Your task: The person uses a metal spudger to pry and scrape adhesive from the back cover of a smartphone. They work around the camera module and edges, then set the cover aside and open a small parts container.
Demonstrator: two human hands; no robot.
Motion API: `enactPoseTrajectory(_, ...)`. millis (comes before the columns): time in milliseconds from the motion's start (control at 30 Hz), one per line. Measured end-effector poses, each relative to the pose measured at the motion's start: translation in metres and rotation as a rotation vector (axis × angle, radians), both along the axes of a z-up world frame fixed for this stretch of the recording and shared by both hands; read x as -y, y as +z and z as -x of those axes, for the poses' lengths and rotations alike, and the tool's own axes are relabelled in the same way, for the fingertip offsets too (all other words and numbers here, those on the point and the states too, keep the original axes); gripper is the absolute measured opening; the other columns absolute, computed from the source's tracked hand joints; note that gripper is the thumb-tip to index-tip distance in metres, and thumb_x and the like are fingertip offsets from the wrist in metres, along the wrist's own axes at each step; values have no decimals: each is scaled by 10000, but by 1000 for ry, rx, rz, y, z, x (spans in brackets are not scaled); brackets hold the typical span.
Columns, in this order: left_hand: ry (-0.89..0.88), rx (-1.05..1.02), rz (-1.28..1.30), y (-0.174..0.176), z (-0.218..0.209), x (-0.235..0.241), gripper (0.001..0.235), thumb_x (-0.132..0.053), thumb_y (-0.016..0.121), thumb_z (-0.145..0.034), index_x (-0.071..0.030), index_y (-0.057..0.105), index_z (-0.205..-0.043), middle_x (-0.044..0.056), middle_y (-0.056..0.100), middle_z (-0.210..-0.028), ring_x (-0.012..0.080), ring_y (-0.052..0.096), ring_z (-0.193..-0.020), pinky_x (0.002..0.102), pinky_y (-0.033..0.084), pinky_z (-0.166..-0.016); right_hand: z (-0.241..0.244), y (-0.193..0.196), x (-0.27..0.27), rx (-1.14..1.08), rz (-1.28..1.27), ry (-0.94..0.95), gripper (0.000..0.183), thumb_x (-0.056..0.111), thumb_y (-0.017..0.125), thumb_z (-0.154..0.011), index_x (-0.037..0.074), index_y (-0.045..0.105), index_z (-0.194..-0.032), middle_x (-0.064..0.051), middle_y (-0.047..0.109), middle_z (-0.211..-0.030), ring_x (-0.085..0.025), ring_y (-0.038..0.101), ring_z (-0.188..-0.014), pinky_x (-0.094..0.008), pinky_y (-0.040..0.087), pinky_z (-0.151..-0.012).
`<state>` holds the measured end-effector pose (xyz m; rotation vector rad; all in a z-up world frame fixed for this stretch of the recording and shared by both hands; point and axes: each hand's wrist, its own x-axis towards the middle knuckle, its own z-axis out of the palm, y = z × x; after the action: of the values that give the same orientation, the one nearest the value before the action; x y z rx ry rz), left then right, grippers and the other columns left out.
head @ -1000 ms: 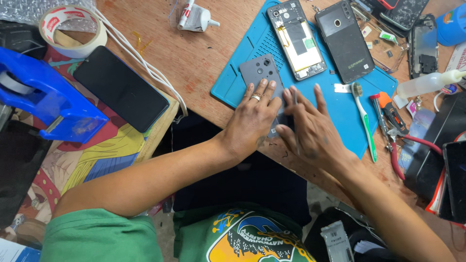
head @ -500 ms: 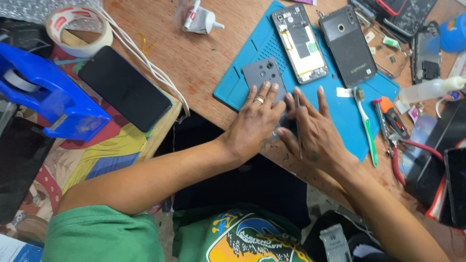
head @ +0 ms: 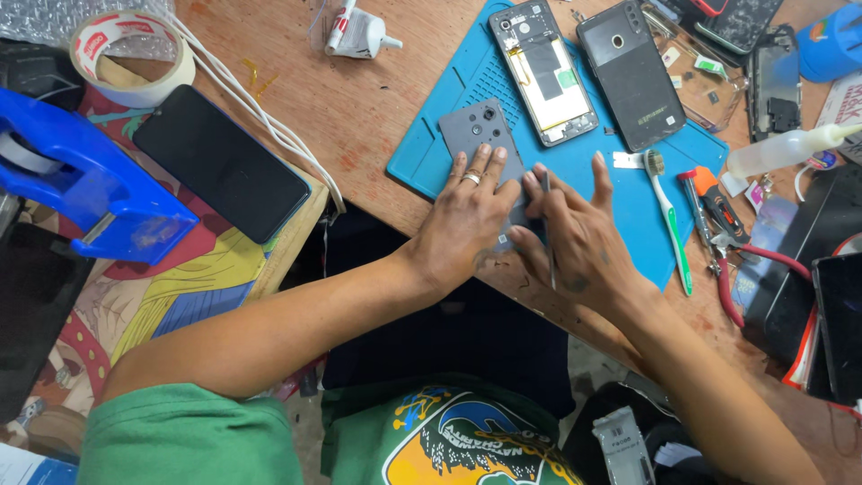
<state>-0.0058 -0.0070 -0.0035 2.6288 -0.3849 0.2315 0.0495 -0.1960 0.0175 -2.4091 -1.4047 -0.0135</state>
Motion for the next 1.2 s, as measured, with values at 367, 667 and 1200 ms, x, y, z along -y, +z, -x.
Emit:
enactPoseTrajectory(367,15,22,-54,-8,-1,1,502,-120,849,-696,52,585,-1087,381,469,-1433,474,437,-1392,564,346,-1151,31,12,25,0,-16,-38,238,255,602,-1008,25,542,-995,-216,656,-1303,-323,582,-1361,-659,82,-1254)
enactPoseTrajectory(667,3,29,-15,-4,-1,1,461,-130,839,-757,54,588,-1098,387,469,-1428,482,435,-1382,581,339,-1150,0,-17,10,62,-51,9,343,273,600,-1024,-45,567,-1146,-200,667,-1150,-361,570,-1343,-696,102,-1202)
enactPoseTrajectory(1200,23,95,-1,-3,-2,-3,423,-128,829,-862,46,569,-1146,363,480,-1449,466,442,-1407,563,344,-1168,3,6,-1,114,-42,40,274,188,638,-983,-32,544,-1116,-284,663,-1326,-384,582,-1346,-613,184,-1243)
